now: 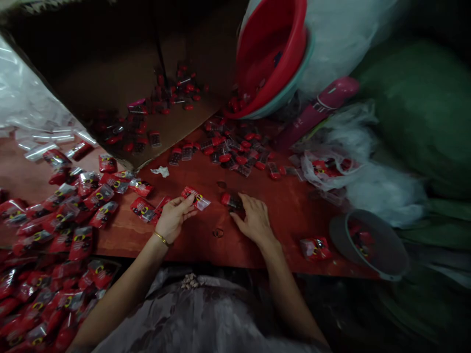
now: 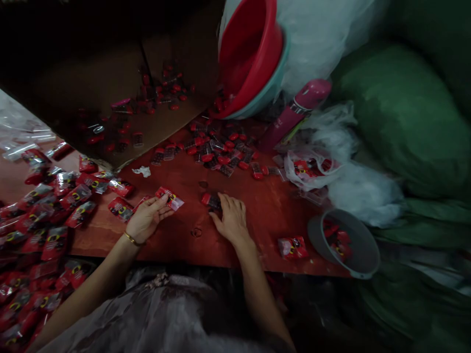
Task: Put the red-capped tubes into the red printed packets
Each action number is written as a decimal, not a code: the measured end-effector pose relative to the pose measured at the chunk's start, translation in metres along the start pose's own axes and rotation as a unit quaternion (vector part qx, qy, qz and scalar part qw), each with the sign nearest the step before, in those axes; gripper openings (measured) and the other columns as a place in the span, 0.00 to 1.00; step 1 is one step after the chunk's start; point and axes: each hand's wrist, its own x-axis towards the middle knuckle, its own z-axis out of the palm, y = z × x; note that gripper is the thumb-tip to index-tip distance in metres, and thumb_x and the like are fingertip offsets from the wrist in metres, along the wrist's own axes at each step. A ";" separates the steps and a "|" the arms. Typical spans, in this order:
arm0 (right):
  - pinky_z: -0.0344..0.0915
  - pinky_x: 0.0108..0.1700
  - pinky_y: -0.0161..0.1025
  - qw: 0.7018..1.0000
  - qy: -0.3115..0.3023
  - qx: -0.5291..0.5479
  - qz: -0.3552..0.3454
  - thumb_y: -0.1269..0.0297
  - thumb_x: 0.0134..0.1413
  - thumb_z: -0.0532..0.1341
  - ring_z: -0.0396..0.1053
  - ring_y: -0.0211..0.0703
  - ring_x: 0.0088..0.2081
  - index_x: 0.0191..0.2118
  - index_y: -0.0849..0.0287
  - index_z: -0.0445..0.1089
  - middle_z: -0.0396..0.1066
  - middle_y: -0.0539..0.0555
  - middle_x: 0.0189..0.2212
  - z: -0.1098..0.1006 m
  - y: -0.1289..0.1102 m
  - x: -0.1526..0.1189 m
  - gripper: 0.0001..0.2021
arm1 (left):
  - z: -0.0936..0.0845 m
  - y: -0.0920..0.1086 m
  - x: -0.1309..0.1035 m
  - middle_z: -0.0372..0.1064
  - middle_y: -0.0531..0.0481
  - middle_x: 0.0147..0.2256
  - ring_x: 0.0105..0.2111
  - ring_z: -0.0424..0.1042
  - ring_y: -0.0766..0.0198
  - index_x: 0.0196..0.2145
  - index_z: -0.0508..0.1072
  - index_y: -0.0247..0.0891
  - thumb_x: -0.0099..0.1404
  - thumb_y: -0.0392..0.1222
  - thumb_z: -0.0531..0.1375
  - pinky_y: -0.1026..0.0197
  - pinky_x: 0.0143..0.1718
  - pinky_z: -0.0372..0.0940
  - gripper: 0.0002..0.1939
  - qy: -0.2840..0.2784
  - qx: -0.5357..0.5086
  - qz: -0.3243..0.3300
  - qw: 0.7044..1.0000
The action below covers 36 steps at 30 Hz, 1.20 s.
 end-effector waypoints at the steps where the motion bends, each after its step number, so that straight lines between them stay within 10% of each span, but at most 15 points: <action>1: 0.56 0.50 0.51 1.000 -0.011 -0.008 -0.001 0.59 0.54 0.55 0.61 0.56 0.49 0.55 0.64 0.60 0.66 0.64 0.50 0.001 0.005 -0.002 0.24 | 0.001 0.000 0.000 0.71 0.54 0.23 0.23 0.70 0.69 0.21 0.67 0.34 0.34 0.43 0.73 0.63 0.31 0.66 0.20 -0.005 -0.001 -0.006 1.000; 11: 0.59 0.46 0.53 0.999 0.010 0.031 -0.022 0.60 0.54 0.56 0.64 0.55 0.44 0.48 0.62 0.66 0.69 0.63 0.43 0.013 -0.001 -0.005 0.17 | -0.002 0.000 -0.002 0.70 0.55 0.20 0.22 0.70 0.69 0.21 0.67 0.35 0.35 0.43 0.73 0.63 0.31 0.66 0.20 -0.012 -0.011 -0.023 1.000; 19: 0.66 0.45 0.43 0.955 0.018 0.295 -0.007 0.62 0.54 0.59 0.69 0.45 0.44 0.50 0.55 0.63 0.70 0.56 0.44 -0.013 -0.030 -0.028 0.17 | -0.001 -0.002 -0.004 0.72 0.53 0.23 0.24 0.71 0.68 0.24 0.70 0.34 0.37 0.44 0.72 0.63 0.31 0.66 0.19 -0.050 0.008 -0.040 0.998; 36: 0.67 0.48 0.43 0.953 0.029 0.302 -0.017 0.65 0.51 0.60 0.69 0.45 0.45 0.50 0.55 0.65 0.71 0.56 0.43 -0.016 -0.052 -0.025 0.18 | 0.001 -0.012 -0.010 0.75 0.48 0.29 0.27 0.72 0.67 0.31 0.76 0.33 0.38 0.45 0.72 0.64 0.32 0.66 0.21 -0.084 0.072 0.012 0.994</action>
